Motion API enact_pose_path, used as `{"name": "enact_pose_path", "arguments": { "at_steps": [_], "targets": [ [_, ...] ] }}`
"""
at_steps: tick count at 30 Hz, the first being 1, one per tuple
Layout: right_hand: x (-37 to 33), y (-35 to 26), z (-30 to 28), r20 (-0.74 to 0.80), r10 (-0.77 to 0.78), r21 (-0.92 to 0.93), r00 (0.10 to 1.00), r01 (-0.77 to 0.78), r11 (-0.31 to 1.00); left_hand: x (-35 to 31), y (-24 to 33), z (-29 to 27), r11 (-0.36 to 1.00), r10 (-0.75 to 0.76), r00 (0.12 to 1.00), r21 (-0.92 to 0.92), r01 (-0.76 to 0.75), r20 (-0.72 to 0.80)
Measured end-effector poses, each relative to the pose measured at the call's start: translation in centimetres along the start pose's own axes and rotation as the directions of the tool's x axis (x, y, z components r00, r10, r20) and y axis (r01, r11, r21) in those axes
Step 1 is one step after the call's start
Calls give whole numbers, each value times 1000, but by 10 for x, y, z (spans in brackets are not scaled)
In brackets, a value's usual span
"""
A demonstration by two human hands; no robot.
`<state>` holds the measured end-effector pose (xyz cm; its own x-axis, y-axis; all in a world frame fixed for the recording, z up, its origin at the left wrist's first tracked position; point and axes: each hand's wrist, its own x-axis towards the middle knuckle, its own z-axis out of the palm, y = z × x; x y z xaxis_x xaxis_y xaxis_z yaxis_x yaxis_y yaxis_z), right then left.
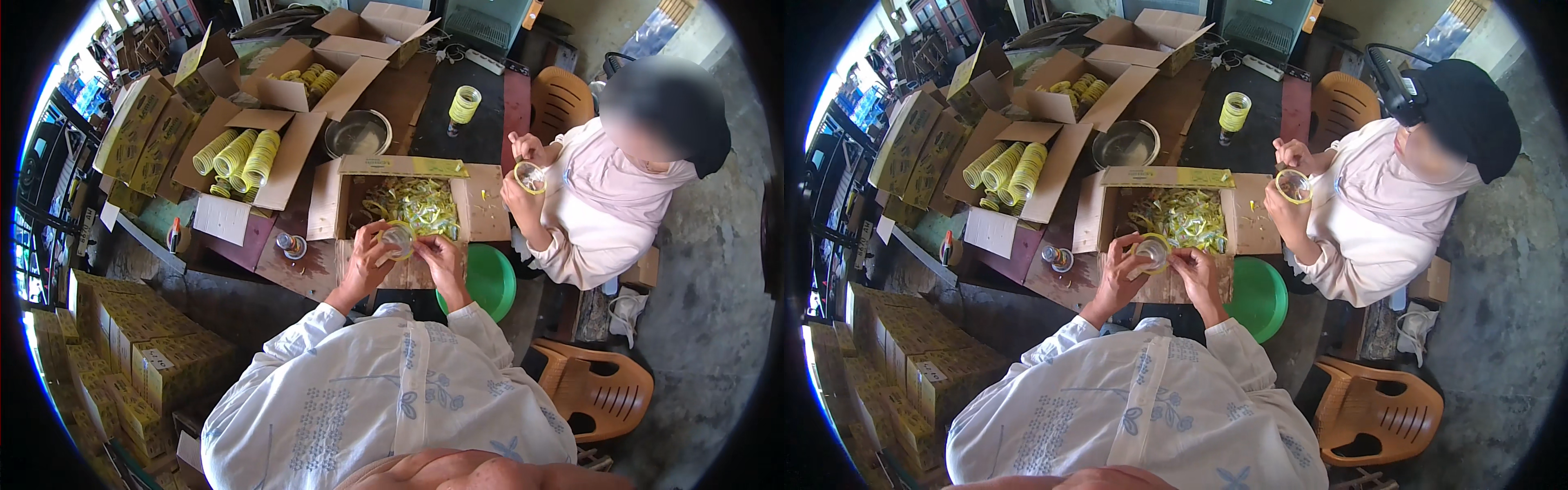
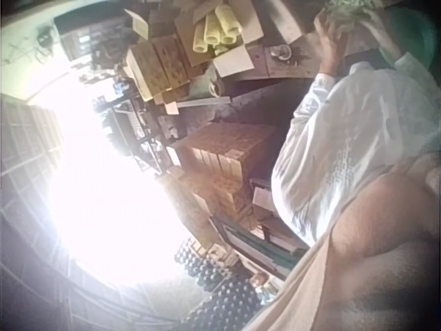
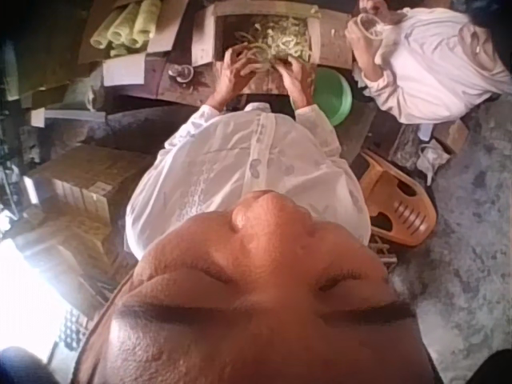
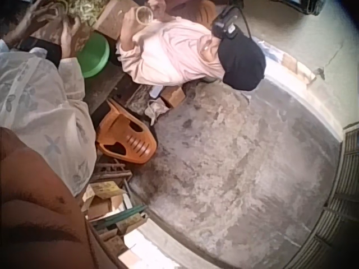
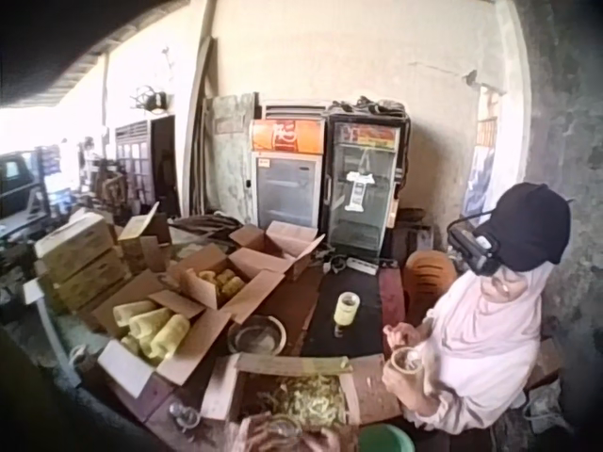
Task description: The person applies yellow labels to containers and handles snack items from a box on a table.
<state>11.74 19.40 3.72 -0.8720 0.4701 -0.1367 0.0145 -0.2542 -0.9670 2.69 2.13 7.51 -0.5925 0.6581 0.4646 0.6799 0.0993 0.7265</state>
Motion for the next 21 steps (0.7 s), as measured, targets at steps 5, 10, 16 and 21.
{"name": "enact_pose_path", "arguments": {
  "at_steps": [5, 10, 16, 21],
  "targets": [
    [-5, -5, -6, 26, 124, 92, 992, -125, 988, 8, 4, -2, 989, -94, 995, -112, 91, -23],
    [-12, -6, -1, 118, 172, 162, 978, -190, 968, 5, -15, -6, 950, -235, 936, -141, 278, 263],
    [-3, -3, -14, 42, 1, -55, 999, 1, 998, -7, -36, -7, 846, -255, 911, -381, 372, 324],
    [0, -6, -22, -13, -245, -519, 969, 203, 830, -5, -29, -8, 791, -260, 869, -423, 442, 421]
  ]
}}
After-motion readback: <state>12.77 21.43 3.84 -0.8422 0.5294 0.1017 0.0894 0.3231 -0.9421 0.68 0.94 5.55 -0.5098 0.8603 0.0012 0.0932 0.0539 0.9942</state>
